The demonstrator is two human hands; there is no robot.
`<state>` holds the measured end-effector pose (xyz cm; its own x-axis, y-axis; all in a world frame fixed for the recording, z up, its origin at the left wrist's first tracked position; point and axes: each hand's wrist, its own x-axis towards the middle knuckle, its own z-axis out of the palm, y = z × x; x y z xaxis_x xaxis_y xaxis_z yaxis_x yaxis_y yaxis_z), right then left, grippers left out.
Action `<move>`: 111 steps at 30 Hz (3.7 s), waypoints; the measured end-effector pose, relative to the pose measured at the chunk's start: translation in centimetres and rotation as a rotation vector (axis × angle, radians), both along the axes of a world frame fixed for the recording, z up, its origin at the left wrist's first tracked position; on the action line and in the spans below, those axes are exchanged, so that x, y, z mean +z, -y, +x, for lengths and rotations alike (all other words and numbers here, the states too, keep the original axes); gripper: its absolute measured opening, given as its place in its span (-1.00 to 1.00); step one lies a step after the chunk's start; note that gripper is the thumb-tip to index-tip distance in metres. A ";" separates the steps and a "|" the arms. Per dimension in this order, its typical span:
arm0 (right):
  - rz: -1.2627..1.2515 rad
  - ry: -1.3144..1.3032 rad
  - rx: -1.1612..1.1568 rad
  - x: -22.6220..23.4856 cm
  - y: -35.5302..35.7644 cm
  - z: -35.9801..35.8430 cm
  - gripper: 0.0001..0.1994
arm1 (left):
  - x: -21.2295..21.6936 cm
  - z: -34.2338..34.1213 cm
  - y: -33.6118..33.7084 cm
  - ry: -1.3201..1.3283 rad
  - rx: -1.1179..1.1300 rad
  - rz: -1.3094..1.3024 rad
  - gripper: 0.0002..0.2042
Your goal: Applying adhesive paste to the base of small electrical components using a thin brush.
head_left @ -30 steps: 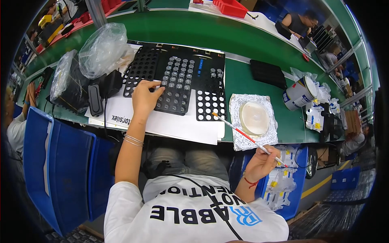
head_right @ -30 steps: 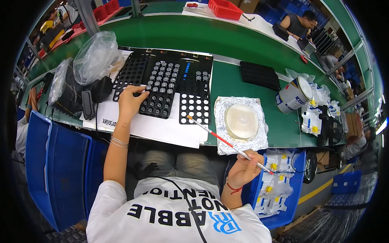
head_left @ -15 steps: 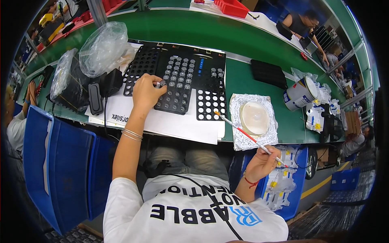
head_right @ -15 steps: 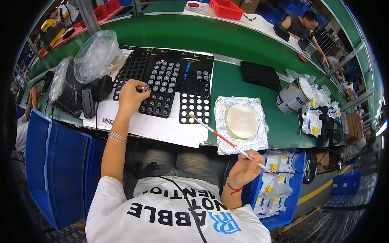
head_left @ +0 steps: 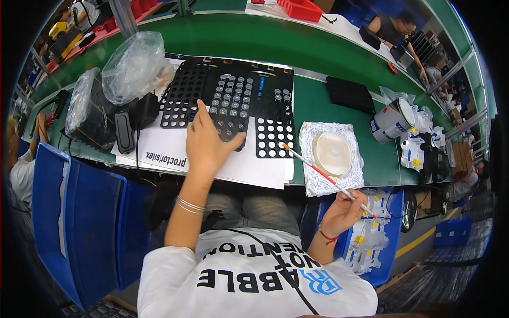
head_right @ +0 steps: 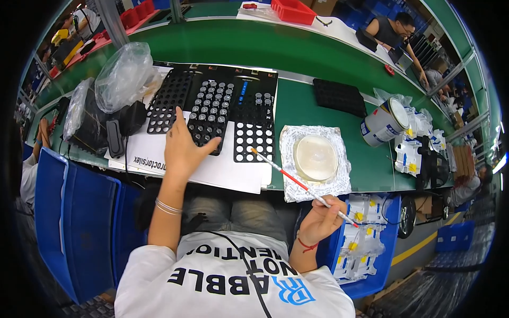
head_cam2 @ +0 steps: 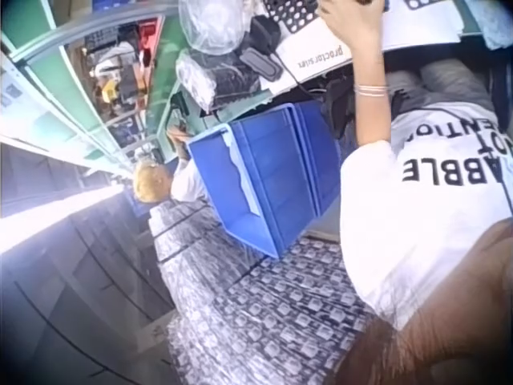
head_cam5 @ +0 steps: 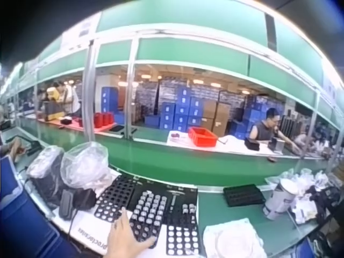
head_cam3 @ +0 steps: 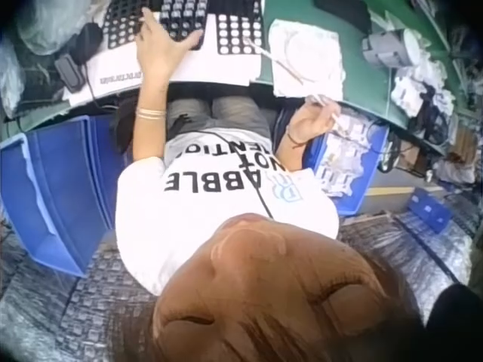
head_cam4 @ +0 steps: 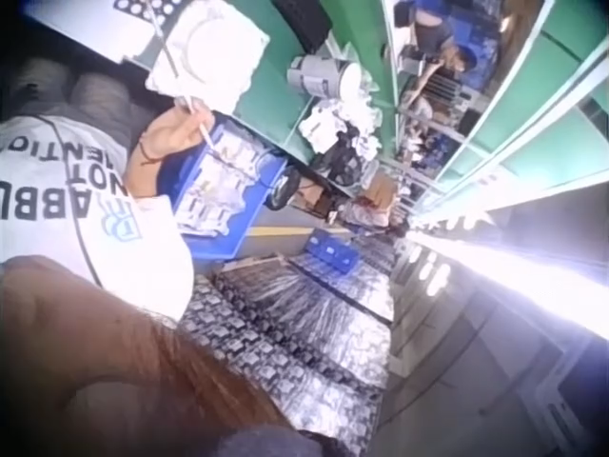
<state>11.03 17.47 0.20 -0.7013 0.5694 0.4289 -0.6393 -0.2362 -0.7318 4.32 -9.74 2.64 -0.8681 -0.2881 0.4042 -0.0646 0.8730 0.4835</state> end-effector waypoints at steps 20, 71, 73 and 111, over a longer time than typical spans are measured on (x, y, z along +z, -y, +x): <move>0.022 -0.021 0.011 0.1 -0.3 0.0 -0.80 | -1.6 0.7 -2.0 0.059 0.144 0.053 0.00; 0.661 0.093 -0.353 0.3 -7.5 0.0 -0.75 | 0.8 2.3 -7.0 0.087 -0.538 0.873 -0.73; 0.642 0.094 -0.327 0.4 -7.4 -0.2 -0.75 | 0.1 3.1 -7.0 0.128 -0.543 1.018 -0.70; 0.281 -0.090 0.036 2.5 -3.0 -0.2 -0.75 | -1.0 4.5 -5.3 0.404 -0.709 1.826 -0.74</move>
